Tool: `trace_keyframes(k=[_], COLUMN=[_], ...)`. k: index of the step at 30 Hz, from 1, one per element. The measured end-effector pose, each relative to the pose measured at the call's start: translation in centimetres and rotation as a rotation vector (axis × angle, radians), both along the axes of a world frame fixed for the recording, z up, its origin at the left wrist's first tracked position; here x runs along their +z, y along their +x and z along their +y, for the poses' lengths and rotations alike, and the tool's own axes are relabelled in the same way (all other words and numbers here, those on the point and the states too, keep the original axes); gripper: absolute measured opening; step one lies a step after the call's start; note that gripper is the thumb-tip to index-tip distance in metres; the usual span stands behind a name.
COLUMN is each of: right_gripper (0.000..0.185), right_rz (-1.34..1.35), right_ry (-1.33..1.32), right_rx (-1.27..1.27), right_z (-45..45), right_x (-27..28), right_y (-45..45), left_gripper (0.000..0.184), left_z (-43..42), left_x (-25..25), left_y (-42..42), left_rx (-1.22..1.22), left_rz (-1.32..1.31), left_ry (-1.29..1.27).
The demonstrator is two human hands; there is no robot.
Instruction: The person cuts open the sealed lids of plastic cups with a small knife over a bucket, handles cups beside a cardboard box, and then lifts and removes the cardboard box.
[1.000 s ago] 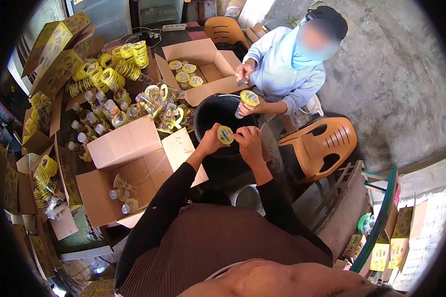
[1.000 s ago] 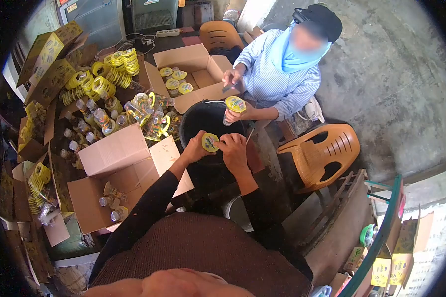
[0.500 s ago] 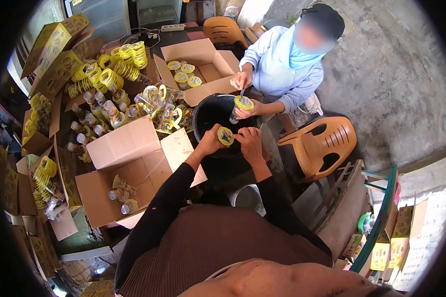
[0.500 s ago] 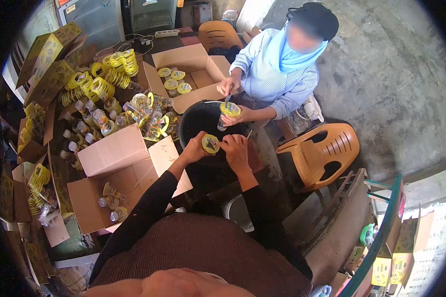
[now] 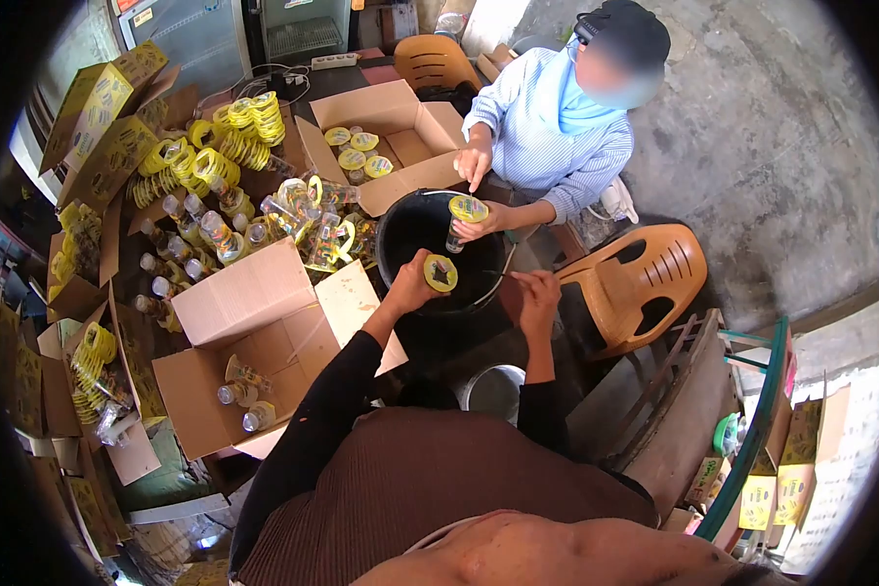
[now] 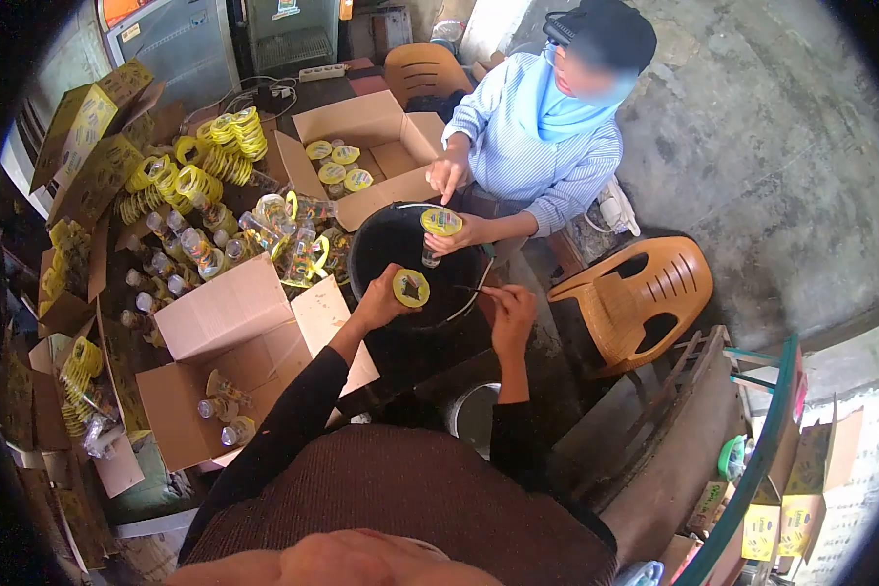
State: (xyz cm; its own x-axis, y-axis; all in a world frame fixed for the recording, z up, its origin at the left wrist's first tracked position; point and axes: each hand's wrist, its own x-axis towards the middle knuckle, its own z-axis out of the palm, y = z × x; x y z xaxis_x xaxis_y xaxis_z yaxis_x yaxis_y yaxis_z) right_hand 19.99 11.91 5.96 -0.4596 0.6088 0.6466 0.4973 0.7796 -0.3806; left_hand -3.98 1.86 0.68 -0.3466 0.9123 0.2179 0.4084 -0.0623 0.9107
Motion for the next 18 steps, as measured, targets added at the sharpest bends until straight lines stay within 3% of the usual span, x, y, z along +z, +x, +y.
trace_keyframes(k=[4,6,8,12,14,17,18], right_gripper=[0.016,0.014,0.014,0.016,0.019,0.020,0.020], right_rz=[0.324,0.417,0.502,0.491,0.286,0.246,0.372], right_ry=[-0.273,-0.374,-0.495,-0.524,-0.549,-0.613,-0.633], right_rx=[-0.085,-0.131,-0.175,-0.261,-0.386,-0.394,-0.353], right_z=[-0.1,0.0,0.1,0.0,-0.1,-0.4,-0.9], right_x=[-2.1,-3.6,-5.6,-9.2,-11.5,-15.9,-16.7], right_y=[3.1,4.5,5.6,6.5,6.9,6.8,6.3], left_gripper=[0.066,0.061,0.060,0.058,0.056,0.058,0.055], left_z=[0.0,0.6,0.2,0.0,0.2,0.5,0.4], left_x=[0.6,-0.4,1.4,2.9,3.2,3.9,4.7], left_y=[-0.2,-0.5,-0.4,-0.7,-1.0,-1.4,-1.3], left_rx=[0.004,0.020,0.045,0.084,0.100,0.086,0.097], left_rz=[-0.036,-0.327,-0.347,-0.457,-0.452,-0.518,-0.503], left_ry=[-0.015,0.056,0.066,0.097,0.114,0.107,0.105])
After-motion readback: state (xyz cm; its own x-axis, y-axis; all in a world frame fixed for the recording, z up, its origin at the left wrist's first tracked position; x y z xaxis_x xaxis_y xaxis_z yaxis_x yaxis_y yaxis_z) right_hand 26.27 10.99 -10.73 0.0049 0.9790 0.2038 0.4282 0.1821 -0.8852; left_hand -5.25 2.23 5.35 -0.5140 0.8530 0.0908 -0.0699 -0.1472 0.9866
